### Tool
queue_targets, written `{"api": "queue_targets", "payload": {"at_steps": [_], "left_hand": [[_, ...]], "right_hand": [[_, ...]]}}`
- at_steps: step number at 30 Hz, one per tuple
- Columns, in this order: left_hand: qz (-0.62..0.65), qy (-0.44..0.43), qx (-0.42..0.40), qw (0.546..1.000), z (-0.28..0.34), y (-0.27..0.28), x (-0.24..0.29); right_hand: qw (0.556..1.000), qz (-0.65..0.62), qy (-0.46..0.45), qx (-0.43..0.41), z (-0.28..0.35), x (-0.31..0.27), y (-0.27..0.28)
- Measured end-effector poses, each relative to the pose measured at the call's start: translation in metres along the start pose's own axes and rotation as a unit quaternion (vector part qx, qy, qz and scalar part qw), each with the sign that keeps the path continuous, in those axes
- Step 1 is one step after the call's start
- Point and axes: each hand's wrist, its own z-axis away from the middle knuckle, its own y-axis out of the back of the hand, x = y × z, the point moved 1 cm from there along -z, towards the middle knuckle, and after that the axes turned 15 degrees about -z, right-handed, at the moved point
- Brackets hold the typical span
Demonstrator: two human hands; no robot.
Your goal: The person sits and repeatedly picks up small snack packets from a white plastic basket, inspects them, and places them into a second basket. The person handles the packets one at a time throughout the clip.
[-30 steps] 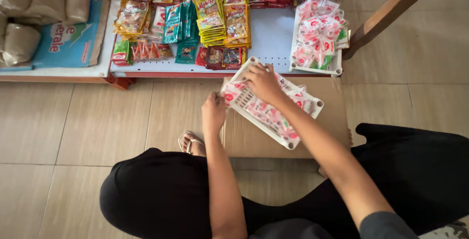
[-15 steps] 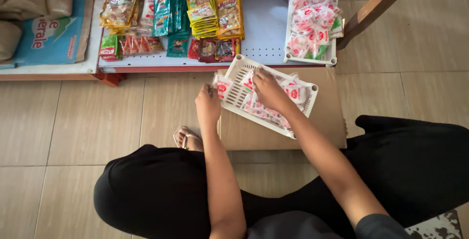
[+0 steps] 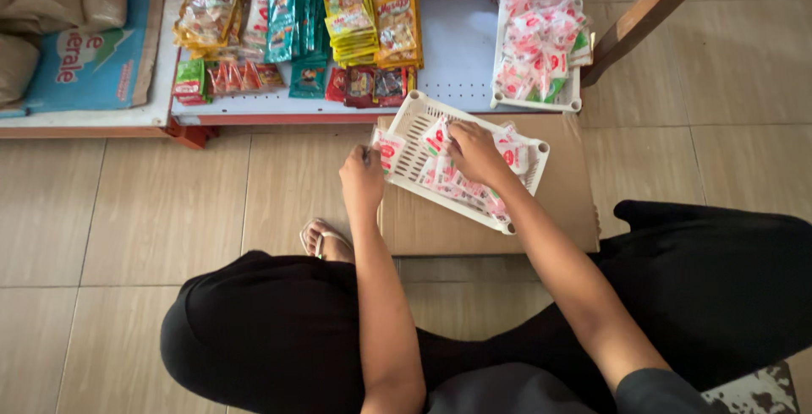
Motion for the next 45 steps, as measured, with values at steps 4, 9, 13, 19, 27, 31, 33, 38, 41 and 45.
{"api": "queue_targets", "payload": {"at_steps": [4,9,13,19,27,31,33,38,41,45], "left_hand": [[-0.018,0.012,0.002,1.0,0.002,0.003,0.005],[-0.041,0.013,0.002,0.999,0.004,0.004,0.006],[-0.04,0.012,0.012,0.999,0.004,0.003,0.003],[-0.027,-0.012,0.018,0.999,0.001,0.0,-0.002],[-0.005,0.016,-0.062,0.998,0.004,-0.009,0.002],[0.014,-0.031,-0.031,0.999,0.005,-0.017,0.003],[0.036,-0.074,0.026,0.996,0.005,-0.014,0.005],[-0.069,-0.011,0.028,0.997,0.011,0.013,0.012],[-0.14,0.018,-0.07,0.987,0.017,0.024,0.021],[-0.132,-0.011,-0.087,0.987,0.022,0.014,0.028]], "right_hand": [[0.999,-0.03,0.031,0.018,-0.003,0.014,0.001],[0.998,-0.062,0.019,-0.017,-0.004,0.012,0.004],[0.99,-0.109,-0.036,-0.085,-0.006,0.001,0.014],[0.966,-0.131,-0.077,-0.211,-0.006,-0.002,0.026],[0.978,-0.082,-0.084,-0.17,0.001,0.015,0.042],[0.984,-0.018,-0.103,-0.146,-0.002,0.005,0.051],[0.989,-0.088,-0.08,-0.092,-0.004,-0.003,0.062],[0.984,-0.166,-0.058,0.006,-0.005,-0.007,0.083],[0.992,-0.117,-0.034,0.029,-0.004,0.005,0.074],[0.993,-0.052,-0.099,0.026,0.0,0.034,0.056]]}}
